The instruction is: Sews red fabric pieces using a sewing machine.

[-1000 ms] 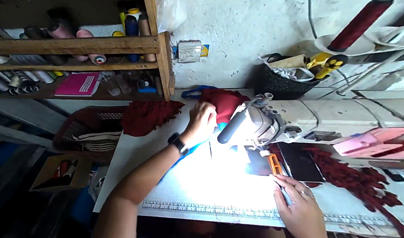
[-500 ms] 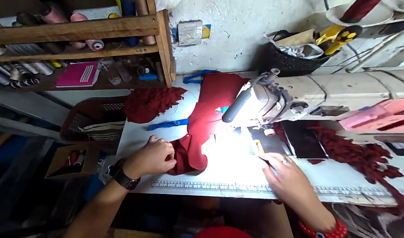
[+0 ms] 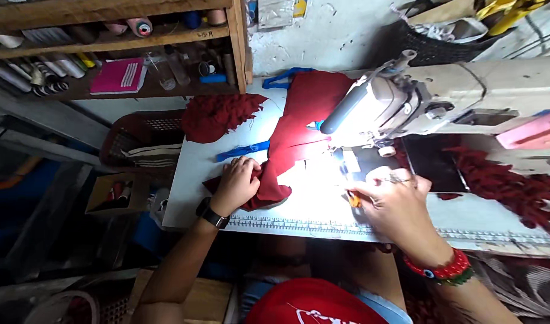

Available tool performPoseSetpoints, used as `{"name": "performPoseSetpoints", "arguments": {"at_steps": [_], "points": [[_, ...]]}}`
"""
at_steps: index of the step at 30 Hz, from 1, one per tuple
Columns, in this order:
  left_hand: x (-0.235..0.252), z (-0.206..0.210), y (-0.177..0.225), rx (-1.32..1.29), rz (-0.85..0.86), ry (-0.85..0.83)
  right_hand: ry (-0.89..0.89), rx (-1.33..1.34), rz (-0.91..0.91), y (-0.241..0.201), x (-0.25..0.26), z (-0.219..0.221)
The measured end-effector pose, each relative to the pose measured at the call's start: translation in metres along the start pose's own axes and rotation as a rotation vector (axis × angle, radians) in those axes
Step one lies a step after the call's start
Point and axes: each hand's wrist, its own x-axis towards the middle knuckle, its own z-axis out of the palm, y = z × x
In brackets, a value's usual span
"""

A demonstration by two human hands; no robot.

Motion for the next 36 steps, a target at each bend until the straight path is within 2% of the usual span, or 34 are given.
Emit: {"name": "performPoseSetpoints", "arguments": {"at_steps": [4,7,9,13,16,19,21,23,26,29,36], "points": [[-0.004,0.002,0.002,-0.036,0.015,0.038,-0.095,0.317,-0.082,-0.011,0.006,0.002],[-0.008,0.005,0.001,-0.114,0.095,0.026,-0.233,0.640,-0.030,-0.030,0.022,0.008],[-0.012,0.007,0.001,-0.105,0.134,0.031,-0.294,0.710,-0.020,-0.045,0.037,0.017],[-0.016,0.012,0.000,-0.153,0.187,0.152,-0.207,0.424,-0.131,-0.060,0.075,0.045],[-0.015,0.009,0.003,-0.308,0.153,0.282,-0.219,0.213,-0.114,-0.057,0.093,0.058],[-0.011,0.002,0.003,-0.326,0.016,0.156,-0.292,0.157,-0.051,-0.058,0.099,0.063],[-0.008,-0.001,0.000,-0.326,-0.043,0.024,-0.238,0.166,-0.053,-0.060,0.097,0.061],[-0.006,-0.002,-0.002,-0.336,-0.055,-0.010,-0.161,0.177,-0.087,-0.067,0.090,0.054],[-0.007,-0.002,-0.001,-0.316,-0.069,-0.019,-0.117,0.235,-0.145,-0.080,0.077,0.047],[-0.009,0.000,0.001,-0.302,-0.048,0.022,-0.174,0.276,-0.158,-0.091,0.067,0.055],[-0.013,0.003,0.002,-0.317,-0.021,0.079,-0.231,0.163,-0.124,-0.106,0.075,0.068]]}}
